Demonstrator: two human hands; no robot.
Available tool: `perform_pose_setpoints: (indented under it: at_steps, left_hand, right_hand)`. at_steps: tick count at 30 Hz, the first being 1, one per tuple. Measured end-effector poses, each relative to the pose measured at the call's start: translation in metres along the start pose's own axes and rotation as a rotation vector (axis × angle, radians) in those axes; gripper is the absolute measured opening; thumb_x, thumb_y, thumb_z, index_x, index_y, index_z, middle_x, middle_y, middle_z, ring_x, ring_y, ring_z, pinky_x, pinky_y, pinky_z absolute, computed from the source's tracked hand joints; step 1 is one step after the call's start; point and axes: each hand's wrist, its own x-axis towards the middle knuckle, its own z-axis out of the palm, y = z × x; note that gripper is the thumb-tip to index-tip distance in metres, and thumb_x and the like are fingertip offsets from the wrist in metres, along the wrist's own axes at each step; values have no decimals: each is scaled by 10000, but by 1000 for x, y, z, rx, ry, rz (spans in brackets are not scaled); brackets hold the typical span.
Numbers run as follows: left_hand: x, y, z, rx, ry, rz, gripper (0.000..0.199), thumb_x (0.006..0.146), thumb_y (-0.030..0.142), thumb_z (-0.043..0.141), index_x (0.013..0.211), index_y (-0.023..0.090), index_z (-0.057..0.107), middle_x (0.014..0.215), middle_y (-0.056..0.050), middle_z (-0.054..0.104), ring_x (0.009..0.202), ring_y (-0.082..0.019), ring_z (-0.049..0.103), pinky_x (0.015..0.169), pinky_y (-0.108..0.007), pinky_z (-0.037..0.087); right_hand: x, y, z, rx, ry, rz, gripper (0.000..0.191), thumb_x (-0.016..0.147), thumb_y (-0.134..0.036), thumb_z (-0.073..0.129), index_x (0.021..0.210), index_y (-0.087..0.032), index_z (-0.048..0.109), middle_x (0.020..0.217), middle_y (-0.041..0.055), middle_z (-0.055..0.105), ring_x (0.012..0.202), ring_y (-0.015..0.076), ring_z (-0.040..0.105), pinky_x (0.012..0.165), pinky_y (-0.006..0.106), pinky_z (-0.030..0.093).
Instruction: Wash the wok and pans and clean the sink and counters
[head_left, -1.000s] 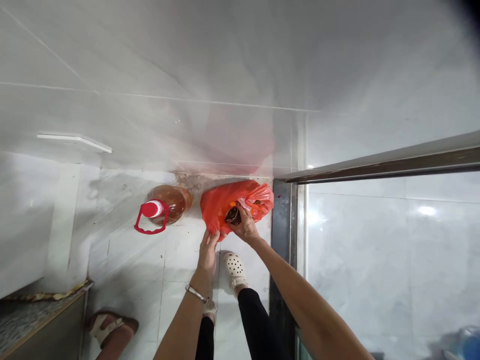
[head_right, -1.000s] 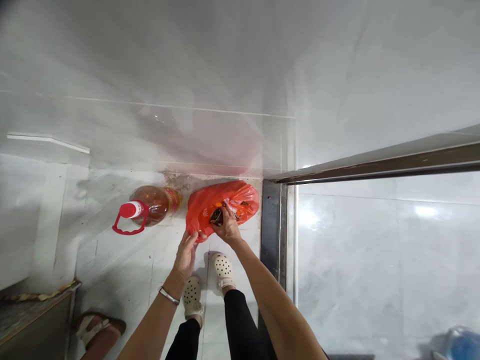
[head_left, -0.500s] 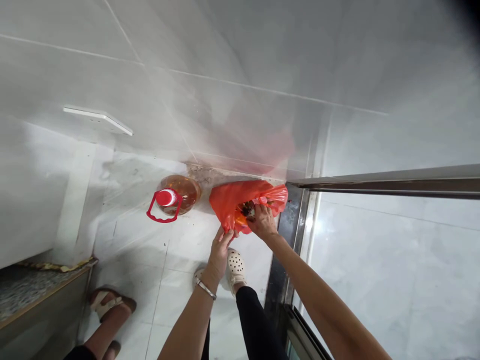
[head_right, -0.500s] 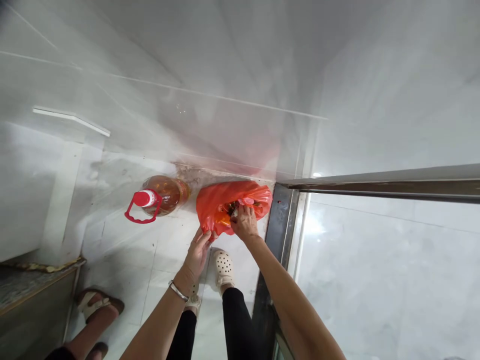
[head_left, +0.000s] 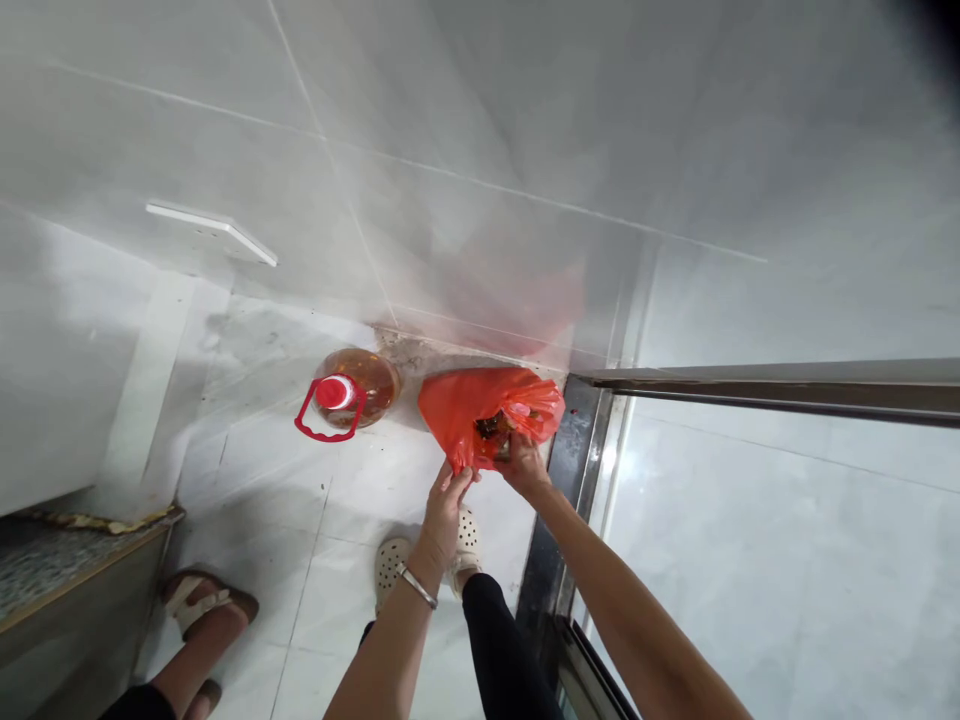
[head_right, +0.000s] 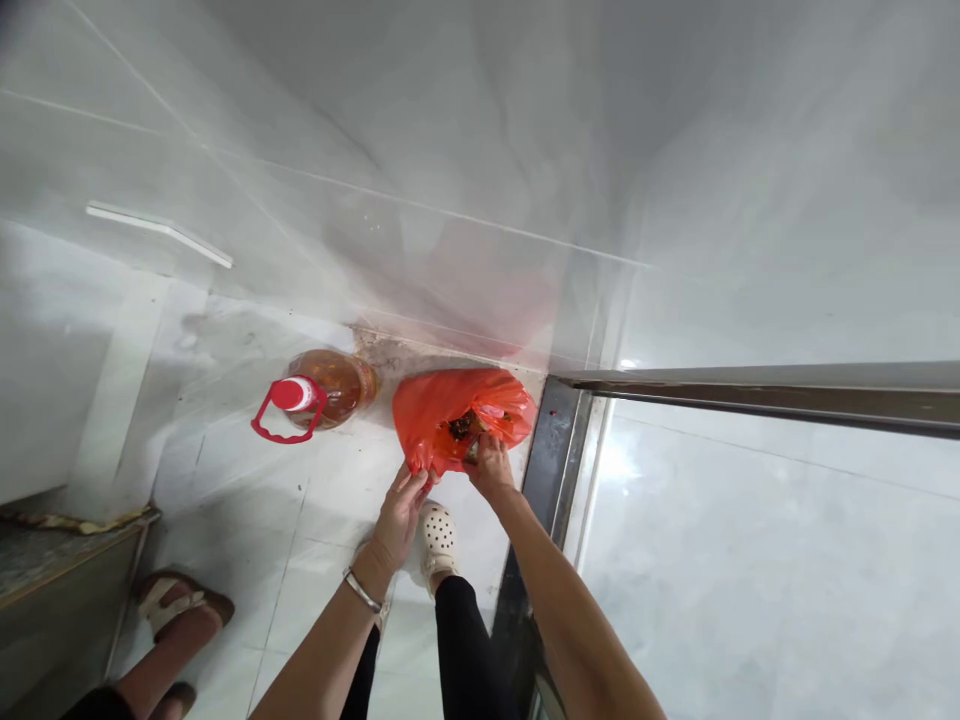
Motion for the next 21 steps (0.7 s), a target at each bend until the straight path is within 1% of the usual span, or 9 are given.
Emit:
perform_pose_setpoints:
  at_steps: [3, 5, 7, 10, 12, 14, 16, 19, 21]
  left_hand:
    - [0, 5, 3, -24, 5, -32, 254, 775, 367, 696, 990, 232, 691, 927, -24, 681, 923, -190, 597, 920, -328, 431]
    - [0, 8, 4, -23, 2, -45, 283, 767, 367, 703, 1013, 229, 692, 945, -25, 688, 932, -188, 598, 930, -327, 427]
    - [-1, 10, 5, -37, 7, -49, 313, 764, 363, 705, 1047, 232, 687, 996, -25, 692, 962, -186, 600, 954, -328, 419]
    - [-3, 8, 6, -62, 28, -66, 315, 753, 350, 715, 1048, 244, 689, 1039, -20, 694, 999, -188, 603, 971, -329, 415]
    - [-4, 6, 6, -58, 51, -80, 296, 742, 341, 726, 1022, 249, 696, 1014, -14, 698, 990, -186, 605, 958, -324, 419]
    - [-4, 3, 4, -43, 68, -88, 288, 734, 336, 733, 1006, 247, 702, 981, -10, 699, 959, -180, 603, 940, -318, 421]
    - [-5, 1, 2, -28, 66, -91, 307, 737, 340, 729, 1027, 248, 699, 985, -10, 699, 938, -172, 596, 926, -311, 417]
    - [-5, 4, 4, -26, 35, -92, 324, 751, 354, 714, 1053, 239, 696, 999, -20, 704, 951, -176, 591, 918, -306, 405]
    - [-4, 12, 11, -49, 5, -90, 335, 746, 357, 721, 1057, 235, 700, 1018, -29, 708, 983, -191, 593, 934, -316, 398]
  right_hand:
    - [-11, -7, -8, 143, 64, 42, 652, 747, -401, 704, 1306, -143, 492, 1182, 185, 612, 1108, 349, 574, 954, 559, 479]
    - [-24, -15, -19, 311, 120, 78, 668, 750, -420, 720, 1323, -184, 472, 1246, 157, 601, 1142, 313, 583, 974, 509, 496]
    - [-39, -26, -30, 479, 147, 129, 685, 756, -416, 724, 1345, -215, 439, 1298, 135, 582, 1180, 286, 580, 989, 473, 505]
    - [-59, -40, -40, 676, 192, 223, 732, 739, -397, 744, 1362, -223, 402, 1326, 136, 566, 1199, 274, 581, 1021, 465, 495]
    - [-66, -45, -40, 744, 222, 268, 735, 725, -382, 761, 1349, -222, 408, 1324, 140, 566, 1192, 272, 589, 1036, 466, 487]
    - [-67, -46, -38, 767, 232, 286, 727, 716, -370, 775, 1333, -220, 421, 1332, 143, 561, 1198, 269, 586, 1046, 461, 479]
    - [-63, -43, -35, 742, 214, 303, 723, 703, -374, 786, 1316, -209, 441, 1305, 145, 582, 1177, 269, 596, 1027, 458, 493]
    - [-48, -39, -32, 662, 194, 336, 701, 684, -407, 794, 1275, -187, 490, 1190, 134, 647, 1058, 261, 644, 939, 450, 543]
    - [-35, -40, -36, 652, 214, 325, 678, 684, -421, 792, 1255, -187, 511, 1144, 117, 667, 993, 244, 662, 904, 438, 558]
